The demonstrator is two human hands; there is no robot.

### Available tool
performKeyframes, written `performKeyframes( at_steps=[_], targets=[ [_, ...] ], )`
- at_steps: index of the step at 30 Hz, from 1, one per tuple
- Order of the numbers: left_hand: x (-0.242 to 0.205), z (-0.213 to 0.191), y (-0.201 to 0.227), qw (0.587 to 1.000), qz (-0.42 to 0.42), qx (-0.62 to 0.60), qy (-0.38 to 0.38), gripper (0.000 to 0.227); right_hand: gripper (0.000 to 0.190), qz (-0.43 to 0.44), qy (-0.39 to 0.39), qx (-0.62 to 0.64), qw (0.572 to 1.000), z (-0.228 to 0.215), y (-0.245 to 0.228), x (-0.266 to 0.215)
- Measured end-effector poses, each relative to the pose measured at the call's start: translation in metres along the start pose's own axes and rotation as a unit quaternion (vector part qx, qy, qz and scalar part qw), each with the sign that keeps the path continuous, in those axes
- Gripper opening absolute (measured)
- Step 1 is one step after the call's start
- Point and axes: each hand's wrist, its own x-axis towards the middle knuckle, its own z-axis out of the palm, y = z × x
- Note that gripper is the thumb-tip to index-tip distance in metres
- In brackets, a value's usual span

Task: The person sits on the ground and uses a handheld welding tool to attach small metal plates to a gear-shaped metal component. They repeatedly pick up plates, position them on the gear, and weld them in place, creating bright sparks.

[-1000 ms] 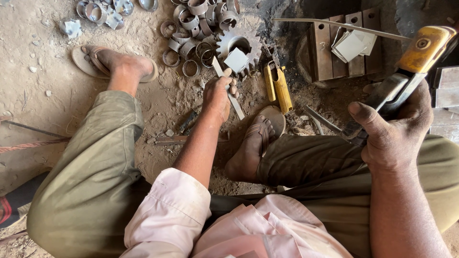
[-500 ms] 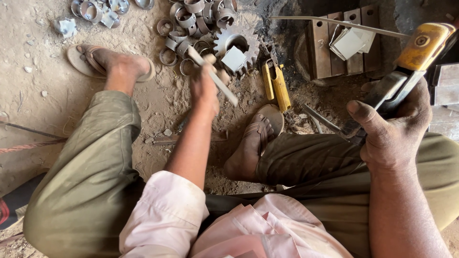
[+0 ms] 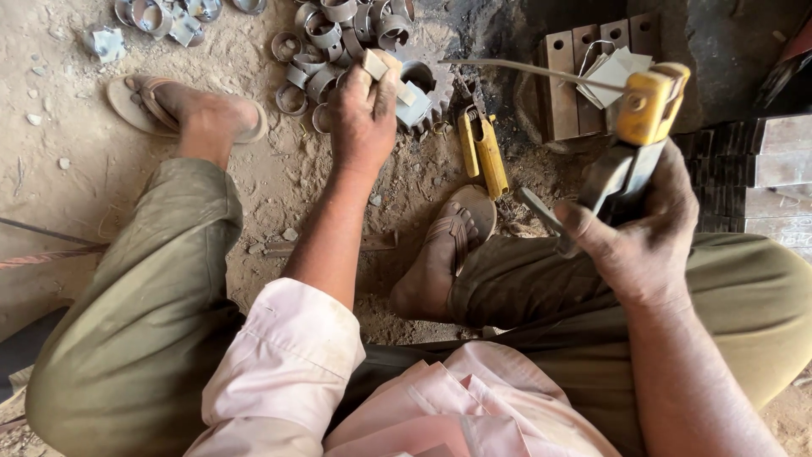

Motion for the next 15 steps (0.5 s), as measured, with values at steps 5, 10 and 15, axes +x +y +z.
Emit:
performKeyframes(
  at_steps=[5,10,15],
  targets=[
    [-0.002,0.007,-0.011,0.999,-0.025,0.027,0.003,0.027,0.079,0.006,-0.035,-0.048,0.998,0.0,0.005,-0.013],
    [-0.002,0.015,-0.015,0.999,0.027,0.033,0.005,0.033,0.083,-0.049,-0.047,-0.147,0.987,0.006,0.003,-0.012],
    [-0.003,0.016,-0.018,0.995,-0.068,0.069,-0.019,0.037,0.084,0.002,-0.063,-0.121,0.991,0.018,-0.01,-0.014]
  ],
)
